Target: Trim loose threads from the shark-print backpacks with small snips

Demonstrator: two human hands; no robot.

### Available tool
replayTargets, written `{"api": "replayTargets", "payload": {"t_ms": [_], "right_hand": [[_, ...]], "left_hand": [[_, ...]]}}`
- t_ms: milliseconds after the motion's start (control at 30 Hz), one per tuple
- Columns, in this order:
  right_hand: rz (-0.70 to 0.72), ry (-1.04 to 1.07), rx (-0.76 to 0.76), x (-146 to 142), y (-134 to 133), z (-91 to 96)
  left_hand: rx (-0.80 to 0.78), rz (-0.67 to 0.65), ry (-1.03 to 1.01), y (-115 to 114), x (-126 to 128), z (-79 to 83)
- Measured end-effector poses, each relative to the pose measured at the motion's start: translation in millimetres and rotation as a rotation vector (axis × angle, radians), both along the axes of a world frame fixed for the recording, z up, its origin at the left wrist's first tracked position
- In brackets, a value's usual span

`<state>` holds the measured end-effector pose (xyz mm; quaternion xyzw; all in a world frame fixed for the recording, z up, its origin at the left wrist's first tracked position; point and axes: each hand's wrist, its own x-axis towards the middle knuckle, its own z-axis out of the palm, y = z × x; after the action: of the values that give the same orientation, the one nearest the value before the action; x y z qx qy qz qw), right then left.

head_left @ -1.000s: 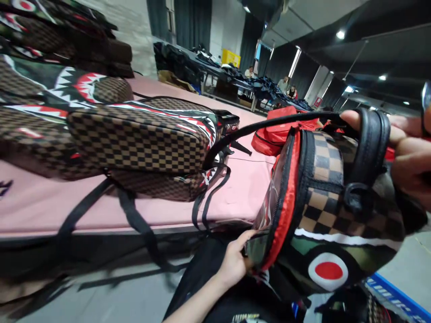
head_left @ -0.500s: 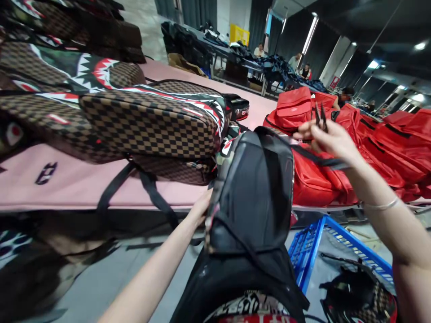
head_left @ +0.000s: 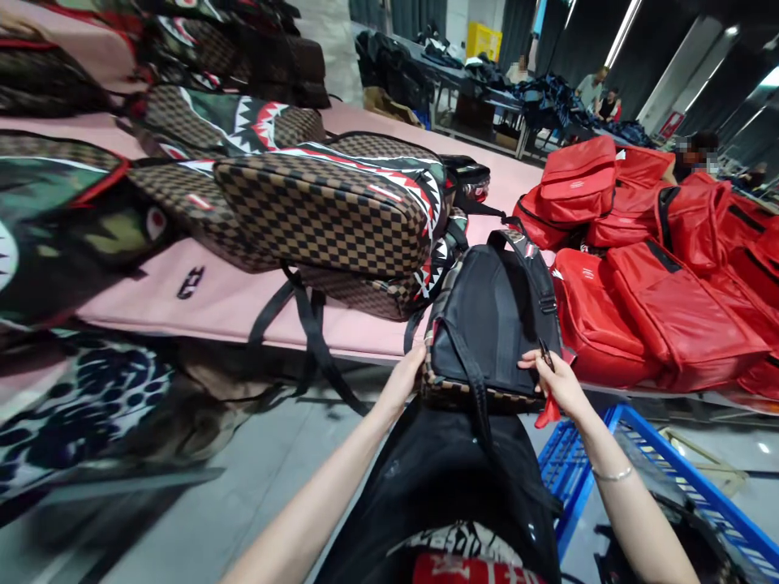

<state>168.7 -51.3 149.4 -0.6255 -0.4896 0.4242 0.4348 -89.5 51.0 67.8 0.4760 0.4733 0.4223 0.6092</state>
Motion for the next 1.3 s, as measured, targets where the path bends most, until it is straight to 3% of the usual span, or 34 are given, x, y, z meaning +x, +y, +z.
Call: {"api": "replayTargets", "payload": {"t_ms": [133,333,400,467,567,667,767,867,1000,1167,1300], "right_hand": [[-0.024,-0.135,0.001,-8,-8,-10.5],[-0.049,-0.384,0.150,-28,-22,-30.7],[-0.013,-0.469,0.180,-33,-29,-32.3],[0.040,-0.521,0.174,-36,-36,-24.0],[0.087,-0.488,0.101,-34,-38,6.1],[0.097,-0.492,0.041,-32,-21,39.0],[0.105,-0.625,0.052,-37,17,53.3],[0.125,-0.751,0.125,-49,62,45.8],[0.130,-0.923,0.198,-60,100,23.5],[0.178,-1.032,0.161,-57,101,11.3],[0.222,-1.092,0.177,-59,98,14.0]], "left_hand": [[0.049,-0.008,0.140,-7,2,-1.4],[0.383,-0.007,0.518,28,12,12.1],[0.407,-0.003,0.586,32,18,19.7],[0.404,-0.003,0.593,23,21,25.4],[0.381,-0.048,0.595,-6,12,31.4],[0.274,-0.205,0.538,-25,-11,41.3],[0.191,-0.359,0.330,-18,-32,57.6],[0.288,-0.284,0.266,7,-33,68.2],[0.495,-0.162,0.450,43,-4,57.4],[0.577,-0.175,0.506,67,25,33.9],[0.606,-0.180,0.535,67,29,30.4]]}}
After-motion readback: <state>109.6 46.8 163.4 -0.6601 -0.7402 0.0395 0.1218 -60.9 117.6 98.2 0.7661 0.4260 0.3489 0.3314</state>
